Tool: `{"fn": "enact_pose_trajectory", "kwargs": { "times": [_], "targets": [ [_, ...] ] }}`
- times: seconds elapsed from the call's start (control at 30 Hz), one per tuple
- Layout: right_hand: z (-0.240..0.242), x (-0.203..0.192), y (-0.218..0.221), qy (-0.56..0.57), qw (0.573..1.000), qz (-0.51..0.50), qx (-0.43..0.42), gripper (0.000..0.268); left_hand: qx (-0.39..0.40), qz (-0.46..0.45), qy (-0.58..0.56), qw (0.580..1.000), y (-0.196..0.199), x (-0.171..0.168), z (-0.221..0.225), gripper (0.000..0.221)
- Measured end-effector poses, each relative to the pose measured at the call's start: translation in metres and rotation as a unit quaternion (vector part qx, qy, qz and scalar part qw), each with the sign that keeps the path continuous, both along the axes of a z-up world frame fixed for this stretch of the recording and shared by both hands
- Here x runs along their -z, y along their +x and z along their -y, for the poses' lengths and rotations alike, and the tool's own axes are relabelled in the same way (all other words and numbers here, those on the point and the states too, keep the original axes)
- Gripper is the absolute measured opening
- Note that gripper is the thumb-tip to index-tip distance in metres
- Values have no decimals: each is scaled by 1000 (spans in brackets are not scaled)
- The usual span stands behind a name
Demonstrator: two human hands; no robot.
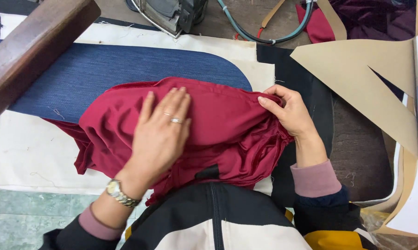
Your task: A person is pressing the edges of a red garment with a steam iron and then folding it on an ironing board.
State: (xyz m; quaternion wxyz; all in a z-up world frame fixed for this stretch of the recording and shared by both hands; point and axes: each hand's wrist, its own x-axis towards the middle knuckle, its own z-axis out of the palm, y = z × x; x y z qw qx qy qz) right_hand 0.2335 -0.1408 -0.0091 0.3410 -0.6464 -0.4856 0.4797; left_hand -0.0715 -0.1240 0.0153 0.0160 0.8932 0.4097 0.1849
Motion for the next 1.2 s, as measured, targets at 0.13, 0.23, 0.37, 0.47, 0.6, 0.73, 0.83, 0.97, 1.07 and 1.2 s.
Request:
{"fn": "enact_pose_trajectory", "kwargs": {
  "times": [0.13, 0.23, 0.37, 0.47, 0.6, 0.73, 0.83, 0.97, 1.07, 1.2],
  "targets": [
    [0, 6, -1, 42, 999, -5, 27, 12, -34, 12, 7, 999, -27, -1, -12, 37],
    [0, 5, -2, 67, 997, -2, 33, 11, -80, 48, 21, 995, -45, -6, -28, 25],
    [-8, -7, -5, 153, 985, 82, 24, 11, -139, 67, 14, 988, -59, 7, -48, 21],
    [-17, -21, -23, 234, 959, 157, -7, 10, -146, 83, -14, 986, -51, 4, -56, 26],
    [-26, -39, -70, 322, 908, 237, -123, 11, -151, 75, -62, 984, -47, 9, -64, 21],
    [-27, -39, -115, 379, 854, 288, -208, 20, -158, 81, -77, 981, -48, 11, -66, 19],
    [-20, -27, -142, 330, 830, 363, -264, 36, -150, 80, -79, 982, -47, 8, -64, 20],
    [-3, -21, -149, 278, 837, 379, -280, 53, -85, 45, 24, 995, -34, 0, -54, 26],
    [8, -18, -140, 262, 846, 384, -263, 57, -10, 25, 54, 998, -16, -3, -30, 36],
    [21, -17, -108, 237, 855, 399, -232, 62, -1, 8, 9, 1000, -19, 4, -13, 48]
  ]
}}
